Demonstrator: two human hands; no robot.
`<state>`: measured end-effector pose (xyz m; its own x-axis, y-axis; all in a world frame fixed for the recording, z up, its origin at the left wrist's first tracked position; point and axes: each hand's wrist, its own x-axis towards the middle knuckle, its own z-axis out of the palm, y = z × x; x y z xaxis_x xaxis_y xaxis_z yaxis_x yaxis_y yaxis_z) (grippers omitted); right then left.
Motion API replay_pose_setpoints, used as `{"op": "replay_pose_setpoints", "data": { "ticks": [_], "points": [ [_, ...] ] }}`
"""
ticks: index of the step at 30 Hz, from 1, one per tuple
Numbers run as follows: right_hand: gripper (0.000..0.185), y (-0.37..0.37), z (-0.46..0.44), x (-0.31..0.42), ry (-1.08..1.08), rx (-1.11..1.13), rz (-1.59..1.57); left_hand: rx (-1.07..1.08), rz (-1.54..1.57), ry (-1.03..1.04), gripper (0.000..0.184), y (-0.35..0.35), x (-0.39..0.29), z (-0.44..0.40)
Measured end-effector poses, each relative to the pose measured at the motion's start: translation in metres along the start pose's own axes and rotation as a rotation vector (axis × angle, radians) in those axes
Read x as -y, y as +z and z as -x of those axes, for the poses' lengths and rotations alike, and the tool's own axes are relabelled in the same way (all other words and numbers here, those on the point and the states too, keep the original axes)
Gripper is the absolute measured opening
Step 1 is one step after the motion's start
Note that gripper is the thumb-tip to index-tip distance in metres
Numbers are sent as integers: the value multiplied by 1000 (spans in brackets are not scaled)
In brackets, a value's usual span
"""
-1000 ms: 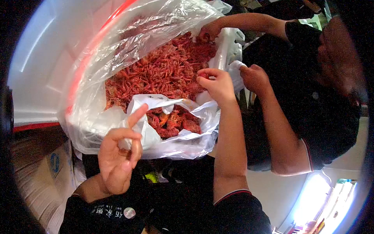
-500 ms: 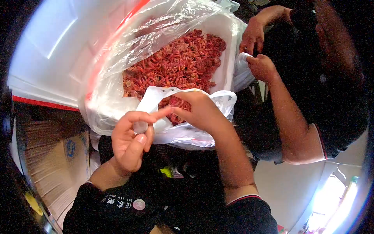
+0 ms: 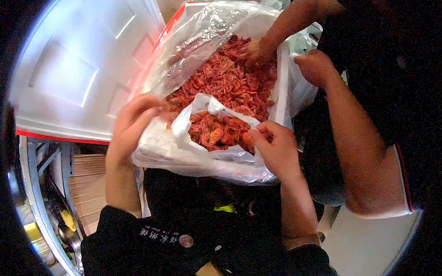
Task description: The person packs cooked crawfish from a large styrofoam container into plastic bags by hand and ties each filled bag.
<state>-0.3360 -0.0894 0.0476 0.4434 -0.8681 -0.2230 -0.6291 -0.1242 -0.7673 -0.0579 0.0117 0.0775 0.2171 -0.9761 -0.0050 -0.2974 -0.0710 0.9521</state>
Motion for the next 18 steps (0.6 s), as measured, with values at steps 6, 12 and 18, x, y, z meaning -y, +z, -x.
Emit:
{"op": "replay_pose_setpoints", "data": {
  "ticks": [6, 12, 18],
  "points": [
    [14, -11, 32, 12, 153, -10, -426, -207, -849, 94, 58, 27, 148, -159],
    [17, -9, 43, -15, -162, -48, -409, -152, -772, -186, 72, -10, 135, -210],
    [14, -6, 41, -13, -140, 43, -390, 0, -1121, -177, 81, 23, 141, -195]
  ]
}}
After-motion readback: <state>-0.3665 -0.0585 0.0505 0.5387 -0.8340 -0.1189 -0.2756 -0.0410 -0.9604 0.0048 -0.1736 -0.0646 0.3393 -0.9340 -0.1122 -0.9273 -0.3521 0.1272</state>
